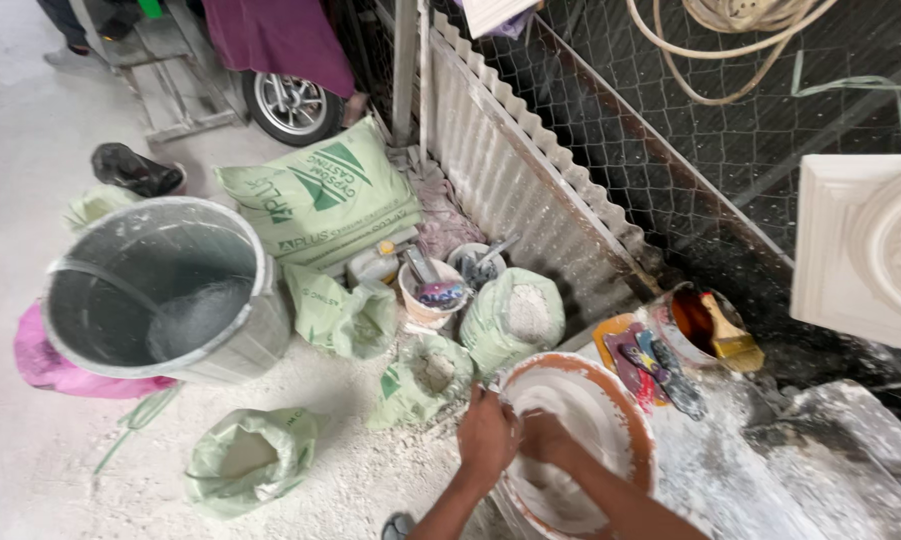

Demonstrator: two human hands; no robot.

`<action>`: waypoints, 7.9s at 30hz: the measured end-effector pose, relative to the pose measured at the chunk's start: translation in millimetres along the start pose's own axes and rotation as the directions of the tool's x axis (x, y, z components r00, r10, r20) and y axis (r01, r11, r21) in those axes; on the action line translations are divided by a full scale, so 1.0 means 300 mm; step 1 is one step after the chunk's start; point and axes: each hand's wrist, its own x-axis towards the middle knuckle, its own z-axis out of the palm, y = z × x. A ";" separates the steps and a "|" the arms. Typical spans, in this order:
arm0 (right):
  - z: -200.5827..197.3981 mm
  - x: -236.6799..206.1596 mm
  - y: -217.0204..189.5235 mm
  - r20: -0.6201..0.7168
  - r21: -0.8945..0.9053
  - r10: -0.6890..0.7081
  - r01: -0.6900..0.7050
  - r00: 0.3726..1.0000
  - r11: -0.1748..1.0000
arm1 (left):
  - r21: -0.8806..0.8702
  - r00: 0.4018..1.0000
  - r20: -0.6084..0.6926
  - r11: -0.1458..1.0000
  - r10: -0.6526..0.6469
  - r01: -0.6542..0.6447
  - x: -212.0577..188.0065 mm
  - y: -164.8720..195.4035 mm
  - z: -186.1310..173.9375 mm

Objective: The person rubs white plaster slurry by hand along long decorative cornice moldings laid on a workbench, coating their grooved surfaces. They then mix plaster slurry in a large bowl by hand and pour the mixture from the bowl along the moldings.

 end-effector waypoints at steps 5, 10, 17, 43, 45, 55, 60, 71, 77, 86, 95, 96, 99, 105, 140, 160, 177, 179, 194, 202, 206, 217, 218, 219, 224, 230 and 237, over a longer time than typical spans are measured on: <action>0.084 -0.175 -0.016 0.110 0.065 -0.123 0.116 0.986 0.991 | -0.029 0.999 0.031 0.999 -0.026 0.027 -0.006 -0.010 0.022; -0.028 -0.114 0.085 0.047 -0.116 0.093 -0.087 0.995 0.989 | 0.017 1.000 0.003 1.000 -0.002 0.002 -0.026 -0.016 0.029; 0.087 -0.158 -0.073 0.032 -0.078 -0.160 0.162 0.987 0.984 | 0.059 0.997 0.058 0.998 -0.040 0.036 -0.027 -0.001 0.016; -0.149 -0.002 0.273 0.579 -0.219 -0.161 0.343 0.799 0.913 | -0.037 0.977 0.189 0.994 -0.098 0.107 -0.051 0.003 0.013; -0.081 -0.176 0.257 0.498 -0.060 -0.021 0.058 0.867 0.997 | -0.088 0.989 0.125 0.992 -0.082 0.094 -0.054 0.007 0.015; 0.138 -0.152 -0.042 0.184 0.397 0.354 -0.399 0.917 0.826 | -0.020 0.995 0.085 0.999 -0.048 0.050 -0.042 0.007 0.052; 0.068 -0.171 0.043 0.211 0.375 0.014 -0.094 0.977 0.922 | -0.049 0.997 0.071 0.999 -0.013 0.017 -0.045 -0.004 0.052; 0.082 -0.246 0.035 0.155 0.126 -0.086 0.066 0.984 0.990 | -0.092 0.998 0.055 0.996 0.012 -0.007 -0.049 -0.007 0.042; 0.026 -0.073 0.036 0.212 0.013 0.209 -0.217 0.955 0.976 | -0.035 0.997 0.075 0.999 -0.017 0.020 -0.050 -0.033 0.072; 0.038 -0.229 0.105 0.168 0.020 0.087 -0.091 0.982 0.996 | -0.054 0.998 0.064 0.999 0.007 -0.004 -0.046 -0.029 0.063; 0.099 -0.243 -0.050 0.105 0.148 -0.098 0.082 0.990 0.986 | -0.080 0.998 0.060 0.997 0.014 -0.009 -0.043 -0.038 0.070; 0.094 -0.273 -0.014 0.090 0.146 -0.110 0.096 0.990 0.985 | -0.048 0.998 0.044 0.998 0.037 -0.035 -0.043 -0.038 0.069; 0.035 -0.236 0.112 0.141 0.037 0.074 -0.080 0.987 0.996 | -0.055 0.998 0.051 0.997 0.048 -0.045 -0.044 -0.035 0.062; 0.077 -0.104 -0.025 0.202 0.068 0.115 -0.131 0.973 0.989 | -0.061 0.994 0.103 0.997 -0.037 0.043 -0.039 -0.029 0.066; -0.022 -0.085 0.111 0.078 0.084 0.194 -0.200 0.978 0.976 | -0.068 0.997 0.082 0.998 0.009 -0.004 -0.054 -0.005 0.042; 0.074 -0.247 -0.055 0.415 0.099 0.036 -0.084 0.909 0.991 | -0.097 0.996 0.083 0.995 -0.013 0.021 -0.056 0.020 0.031; -0.041 -0.124 -0.001 0.697 0.092 -0.358 0.417 0.622 0.904 | -0.021 0.995 0.093 1.000 -0.021 0.023 -0.062 0.016 0.062; -0.100 0.020 0.063 0.744 0.108 -0.345 0.407 0.572 0.907 | -0.025 0.997 0.082 1.000 -0.010 0.012 -0.056 0.022 0.054; 0.179 -0.229 -0.007 0.401 0.647 0.492 -0.619 0.773 0.445 | -0.058 1.000 0.013 0.998 -0.013 0.013 -0.074 0.014 0.088; 0.041 -0.199 0.110 0.319 0.375 0.127 -0.248 0.939 0.893 | -0.063 0.998 0.054 0.998 -0.024 0.027 -0.061 0.015 0.091; -0.003 -0.132 0.142 0.235 0.218 0.280 -0.331 0.931 0.918 | -0.059 0.999 0.015 0.998 0.038 -0.037 -0.060 0.015 0.086; -0.076 -0.327 0.153 0.408 0.539 0.227 -0.434 0.884 0.722 | -0.076 1.000 0.023 0.997 0.019 -0.018 -0.055 0.016 0.083; -0.087 -0.336 0.167 0.297 0.626 0.214 -0.359 0.931 0.693 | -0.074 0.999 0.034 0.997 0.012 -0.010 -0.054 0.017 0.082; -0.097 -0.340 0.181 0.181 0.701 0.206 -0.273 0.962 0.659 | -0.071 0.999 0.048 0.997 0.004 0.000 -0.054 0.017 0.082; -0.107 -0.348 0.183 0.038 0.789 0.348 -0.242 0.937 0.564 | -0.071 0.999 0.016 0.996 0.050 -0.049 -0.051 0.013 0.082; -0.119 -0.340 0.188 -0.034 0.854 0.448 -0.207 0.893 0.478 | -0.065 0.998 0.012 0.996 0.062 -0.061 -0.050 -0.004 0.090; -0.079 -0.324 0.193 0.184 0.810 0.540 -0.438 0.822 0.390 | -0.046 0.999 0.026 0.998 0.035 -0.034 -0.047 -0.002 0.090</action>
